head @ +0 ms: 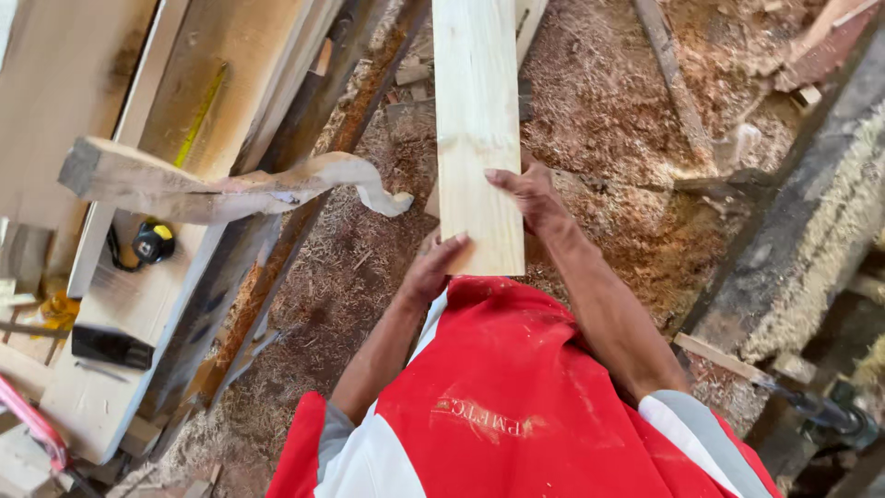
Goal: The person carries a marked wooden plank to a drill press and drills a series of holes along the pencil marks, repositioning the plank under the bit between holes. They then set the plank down, pick up another piece of wood, and resume drilling holes along its marks.
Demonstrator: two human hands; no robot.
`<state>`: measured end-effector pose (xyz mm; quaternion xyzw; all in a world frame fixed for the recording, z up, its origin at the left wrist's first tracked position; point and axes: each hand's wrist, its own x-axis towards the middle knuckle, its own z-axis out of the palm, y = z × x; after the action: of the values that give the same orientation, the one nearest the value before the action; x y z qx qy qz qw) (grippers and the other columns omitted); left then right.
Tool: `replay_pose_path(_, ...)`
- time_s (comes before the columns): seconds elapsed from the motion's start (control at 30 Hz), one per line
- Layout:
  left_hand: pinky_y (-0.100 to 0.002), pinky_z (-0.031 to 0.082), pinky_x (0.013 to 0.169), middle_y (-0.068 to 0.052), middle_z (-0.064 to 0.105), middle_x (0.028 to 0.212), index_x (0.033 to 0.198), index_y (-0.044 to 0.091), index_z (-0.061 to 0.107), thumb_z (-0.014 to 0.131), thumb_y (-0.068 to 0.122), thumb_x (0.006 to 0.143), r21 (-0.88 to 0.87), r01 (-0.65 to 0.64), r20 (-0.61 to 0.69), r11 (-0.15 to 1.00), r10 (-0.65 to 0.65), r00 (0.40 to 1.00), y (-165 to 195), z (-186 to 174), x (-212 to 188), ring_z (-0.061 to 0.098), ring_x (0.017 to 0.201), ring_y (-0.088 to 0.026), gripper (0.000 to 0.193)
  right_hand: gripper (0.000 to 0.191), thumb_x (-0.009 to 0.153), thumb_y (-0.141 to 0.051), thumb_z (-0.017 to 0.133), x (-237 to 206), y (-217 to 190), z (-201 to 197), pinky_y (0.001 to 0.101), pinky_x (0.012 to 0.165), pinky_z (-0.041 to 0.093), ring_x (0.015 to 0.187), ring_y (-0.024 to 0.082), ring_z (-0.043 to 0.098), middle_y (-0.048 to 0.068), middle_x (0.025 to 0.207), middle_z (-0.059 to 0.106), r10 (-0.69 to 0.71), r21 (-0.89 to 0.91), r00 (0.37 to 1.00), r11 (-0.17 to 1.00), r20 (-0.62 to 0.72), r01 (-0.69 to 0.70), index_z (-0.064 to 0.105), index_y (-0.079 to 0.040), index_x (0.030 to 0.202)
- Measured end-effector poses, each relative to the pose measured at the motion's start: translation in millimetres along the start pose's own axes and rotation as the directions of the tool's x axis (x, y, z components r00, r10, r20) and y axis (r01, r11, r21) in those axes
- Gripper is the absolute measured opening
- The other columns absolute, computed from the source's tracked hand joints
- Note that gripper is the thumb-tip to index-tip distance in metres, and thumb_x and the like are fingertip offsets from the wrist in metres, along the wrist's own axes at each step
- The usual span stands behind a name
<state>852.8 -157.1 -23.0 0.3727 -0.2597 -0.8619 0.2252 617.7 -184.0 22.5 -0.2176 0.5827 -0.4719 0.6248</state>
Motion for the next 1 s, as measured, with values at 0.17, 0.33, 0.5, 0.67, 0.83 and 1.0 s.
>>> replay_pose_path(0.17, -0.032, 0.051, 0.089, -0.011, 0.062, 0.134, 0.160, -0.002, 0.040, 0.072, 0.031, 0.101, 0.072, -0.133, 0.279, 0.988, 0.108, 0.954, 8.9, 30.5, 75.2, 0.058, 0.106, -0.019, 0.073, 0.063, 0.083, -0.016, 0.081, -39.9, -40.2, -38.1, 0.0382, 0.086, 0.064, 0.101, 0.028, 0.074, 0.021, 0.116, 0.072, -0.403, -0.510, 0.897, 0.818, -0.180, 0.265, 0.049, 0.006, 0.132)
replay_pose_path(0.33, -0.052, 0.048, 0.109, -0.019, 0.043, 0.156, 0.162, 0.011, 0.022, 0.041, 0.077, 0.091, -0.204, -0.270, 0.315, 0.941, 0.324, 0.892, 83.3, 124.4, 176.4, 0.051, 0.137, -0.029, 0.099, 0.067, 0.089, -0.019, 0.079, -105.5, -50.0, -48.8, 0.0471, 0.080, 0.059, 0.093, 0.042, 0.071, 0.032, 0.109, 0.068, -0.490, -0.940, 0.836, 0.329, -0.247, -0.085, 0.045, 0.011, 0.138)
replay_pose_path(0.5, -0.052, 0.047, 0.111, -0.019, 0.046, 0.155, 0.161, 0.010, 0.025, 0.043, 0.073, 0.093, -0.475, -0.104, 0.358, 0.874, 0.300, 0.885, 77.0, 193.4, 198.8, 0.052, 0.137, -0.029, 0.095, 0.043, 0.100, -0.008, 0.070, -145.8, -50.2, -47.7, 0.0502, 0.107, 0.054, 0.125, 0.043, 0.065, 0.030, 0.136, 0.063, -0.782, -0.963, 0.616, -0.227, 0.089, -0.148, 0.053, 0.006, 0.137)
replay_pose_path(0.67, -0.053, 0.046, 0.113, -0.018, 0.048, 0.153, 0.160, 0.009, 0.028, 0.044, 0.070, 0.095, -0.498, -0.004, 0.364, 0.867, 0.213, 0.907, 49.0, 192.3, 187.2, 0.053, 0.137, -0.029, 0.091, 0.053, 0.091, -0.010, 0.071, -189.7, -40.0, -52.4, 0.0545, 0.121, 0.040, 0.140, 0.044, 0.056, 0.027, 0.148, 0.060, -0.729, -0.978, 0.684, -0.114, -0.037, -0.174, 0.058, 0.005, 0.140)
replay_pose_path(0.83, -0.053, 0.045, 0.115, -0.018, 0.051, 0.152, 0.160, 0.007, 0.031, 0.046, 0.067, 0.097, -0.535, 0.056, 0.448, 0.843, 0.227, 0.865, 52.0, 192.4, 187.3, 0.053, 0.136, -0.029, 0.087, 0.080, 0.089, -0.028, 0.080, -211.7, -18.7, -66.6, 0.0544, 0.131, 0.026, 0.153, 0.045, 0.038, 0.030, 0.163, 0.040, -0.674, -0.949, 0.714, -0.062, -0.188, -0.309, 0.045, -0.002, 0.156)
replay_pose_path(1.0, -0.054, 0.044, 0.117, -0.018, 0.053, 0.150, 0.159, 0.006, 0.034, 0.047, 0.064, 0.099, -0.537, 0.144, 0.546, 0.831, 0.212, 0.811, 61.8, 191.2, 185.3, 0.054, 0.136, -0.029, 0.084, 0.124, 0.068, -0.060, 0.083, -239.2, 4.9, -74.9, 0.0599, 0.126, 0.012, 0.155, 0.047, 0.018, 0.031, 0.166, 0.021, -0.623, -0.943, 0.710, 0.172, -0.329, -0.286, 0.025, 0.000, 0.160)
